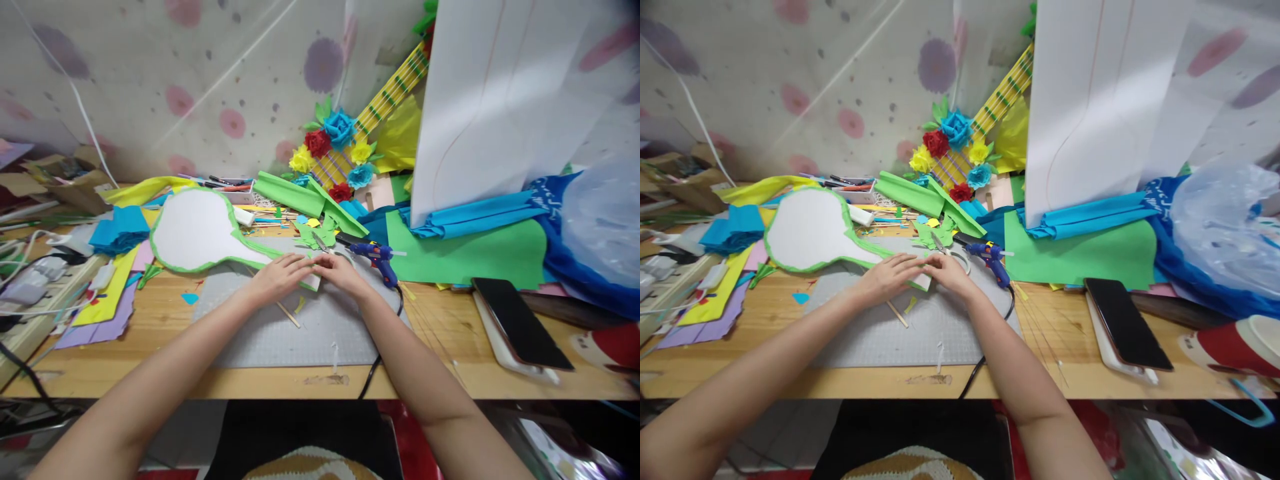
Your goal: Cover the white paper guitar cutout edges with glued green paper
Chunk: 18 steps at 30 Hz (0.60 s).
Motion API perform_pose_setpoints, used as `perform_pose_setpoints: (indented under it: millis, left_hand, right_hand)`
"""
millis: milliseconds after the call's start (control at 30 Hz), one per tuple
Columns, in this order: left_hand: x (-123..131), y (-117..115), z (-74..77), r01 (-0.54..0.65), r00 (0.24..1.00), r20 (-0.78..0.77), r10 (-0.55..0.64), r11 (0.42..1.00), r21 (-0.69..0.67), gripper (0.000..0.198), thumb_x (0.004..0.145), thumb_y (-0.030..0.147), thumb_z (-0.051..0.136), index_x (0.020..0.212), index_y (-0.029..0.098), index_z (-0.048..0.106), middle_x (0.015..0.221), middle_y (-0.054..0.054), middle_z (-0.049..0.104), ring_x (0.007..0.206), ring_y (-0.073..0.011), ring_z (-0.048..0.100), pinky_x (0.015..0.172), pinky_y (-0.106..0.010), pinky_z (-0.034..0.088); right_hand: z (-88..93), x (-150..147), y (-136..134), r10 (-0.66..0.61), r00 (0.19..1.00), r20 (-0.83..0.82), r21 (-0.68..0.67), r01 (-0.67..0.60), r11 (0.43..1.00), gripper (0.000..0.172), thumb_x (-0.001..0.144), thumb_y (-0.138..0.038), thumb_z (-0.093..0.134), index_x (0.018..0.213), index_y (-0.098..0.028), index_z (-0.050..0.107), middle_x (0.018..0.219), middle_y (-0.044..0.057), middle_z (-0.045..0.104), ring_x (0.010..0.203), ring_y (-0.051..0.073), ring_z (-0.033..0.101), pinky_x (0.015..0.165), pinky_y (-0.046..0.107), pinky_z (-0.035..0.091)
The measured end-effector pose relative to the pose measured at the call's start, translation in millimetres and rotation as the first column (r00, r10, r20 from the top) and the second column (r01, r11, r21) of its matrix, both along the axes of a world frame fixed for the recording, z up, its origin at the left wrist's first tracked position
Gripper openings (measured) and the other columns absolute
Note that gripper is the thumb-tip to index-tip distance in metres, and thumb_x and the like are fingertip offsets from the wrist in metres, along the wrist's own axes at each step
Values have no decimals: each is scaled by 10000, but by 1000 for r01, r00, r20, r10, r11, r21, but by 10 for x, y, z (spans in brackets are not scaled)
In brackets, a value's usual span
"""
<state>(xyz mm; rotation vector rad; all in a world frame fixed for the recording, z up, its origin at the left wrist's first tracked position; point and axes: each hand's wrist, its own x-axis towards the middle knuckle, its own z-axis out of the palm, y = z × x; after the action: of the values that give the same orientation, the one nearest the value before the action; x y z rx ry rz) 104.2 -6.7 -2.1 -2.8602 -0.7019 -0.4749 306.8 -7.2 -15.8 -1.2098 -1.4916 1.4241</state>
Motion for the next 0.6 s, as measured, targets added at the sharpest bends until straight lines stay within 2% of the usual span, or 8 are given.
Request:
perform_pose_setpoints:
  millis: [100,167,300,467,600]
  left_hand:
    - [-141,54,-18,-95,995,9,95,995,-36,654,812,415,578,1338,79,382,1414,-191,394,1335,-267,329,1100,-438,289]
    - [-255,110,-13,-165,986,-33,164,986,-28,771,793,536,546,1367,64,339,1431,-213,356,1354,-295,286,1117,-470,230]
    - [-405,207,-16,-225,967,-115,225,974,15,736,823,569,467,1361,76,370,1394,-207,415,1315,-302,354,1123,-477,188]
    - [-399,237,-77,-240,969,-67,240,971,3,664,813,553,492,1322,129,451,1285,-189,525,1194,-310,471,1045,-461,325]
    - [-377,237,-38,-223,973,-54,224,974,30,622,817,559,478,1303,169,479,1232,-171,552,1142,-304,490,1011,-459,349]
  right_hand:
    - [-11,32,-3,4,1000,22,-60,-3,998,244,646,-339,649,804,-158,610,698,-4,612,628,118,550,597,247,445]
    - [-8,55,-3,-1,1000,18,-73,2,997,260,646,-344,654,820,-156,614,712,0,612,628,116,549,591,243,442]
    - [24,81,-8,-16,1000,-16,-94,14,995,263,640,-330,669,825,-151,617,720,0,610,630,109,548,597,237,440]
    - [70,89,-13,-59,998,-12,-116,57,992,259,626,-330,688,801,-148,631,691,-7,604,604,103,536,578,229,425]
    - [57,107,15,-66,995,-68,-160,54,986,295,593,-353,712,789,-147,635,669,-18,589,587,91,524,568,221,416]
